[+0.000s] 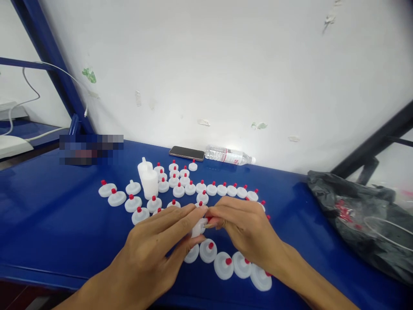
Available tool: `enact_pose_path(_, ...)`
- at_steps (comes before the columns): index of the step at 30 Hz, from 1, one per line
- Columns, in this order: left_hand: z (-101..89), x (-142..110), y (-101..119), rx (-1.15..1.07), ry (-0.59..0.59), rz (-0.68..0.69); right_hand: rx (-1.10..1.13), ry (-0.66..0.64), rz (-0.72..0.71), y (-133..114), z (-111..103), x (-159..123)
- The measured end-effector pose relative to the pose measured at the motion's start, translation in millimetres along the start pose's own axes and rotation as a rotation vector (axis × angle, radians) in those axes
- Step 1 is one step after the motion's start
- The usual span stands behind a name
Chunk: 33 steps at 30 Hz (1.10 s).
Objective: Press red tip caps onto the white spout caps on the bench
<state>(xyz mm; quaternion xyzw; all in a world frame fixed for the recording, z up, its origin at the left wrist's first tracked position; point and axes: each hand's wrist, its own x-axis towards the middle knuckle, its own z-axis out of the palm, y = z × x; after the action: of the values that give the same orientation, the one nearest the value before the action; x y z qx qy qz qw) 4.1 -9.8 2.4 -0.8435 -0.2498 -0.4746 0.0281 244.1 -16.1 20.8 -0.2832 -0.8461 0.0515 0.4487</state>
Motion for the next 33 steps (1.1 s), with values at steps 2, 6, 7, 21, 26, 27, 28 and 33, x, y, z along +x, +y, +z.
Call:
enact_pose_path(2,0.9,0,2,0.026,0.009,0.011,-0.007,-0.009,-0.003,-2,-1,1)
enact_pose_path(6,2.6,-1,4,-0.051,0.018,-0.017,-0.035,-0.032,-0.003,-4,-2,1)
enact_pose_path(7,3.1,-1,4,-0.078,0.023,-0.030,-0.038,-0.033,-0.006,-4,-1,1)
enact_pose_path(21,-7.0,10,3,-0.214,-0.082,-0.254,-0.133,0.057,-0.042,-18,-2,4)
enact_pose_path(26,-32.1,19,-13,-0.074,-0.071,-0.268,-0.259,0.034,-0.080,-18,-14,7)
enact_pose_path(27,-41.7,21,-19,-0.012,-0.053,-0.298,-0.311,0.050,-0.077,-16,-17,7)
enact_pose_path(28,-51.9,24,-25,0.039,-0.027,-0.323,-0.365,0.067,-0.076,-14,-21,7)
enact_pose_path(33,-90.1,34,-71,0.370,-0.040,-0.681,-0.532,0.119,-0.078,-1,-32,6)
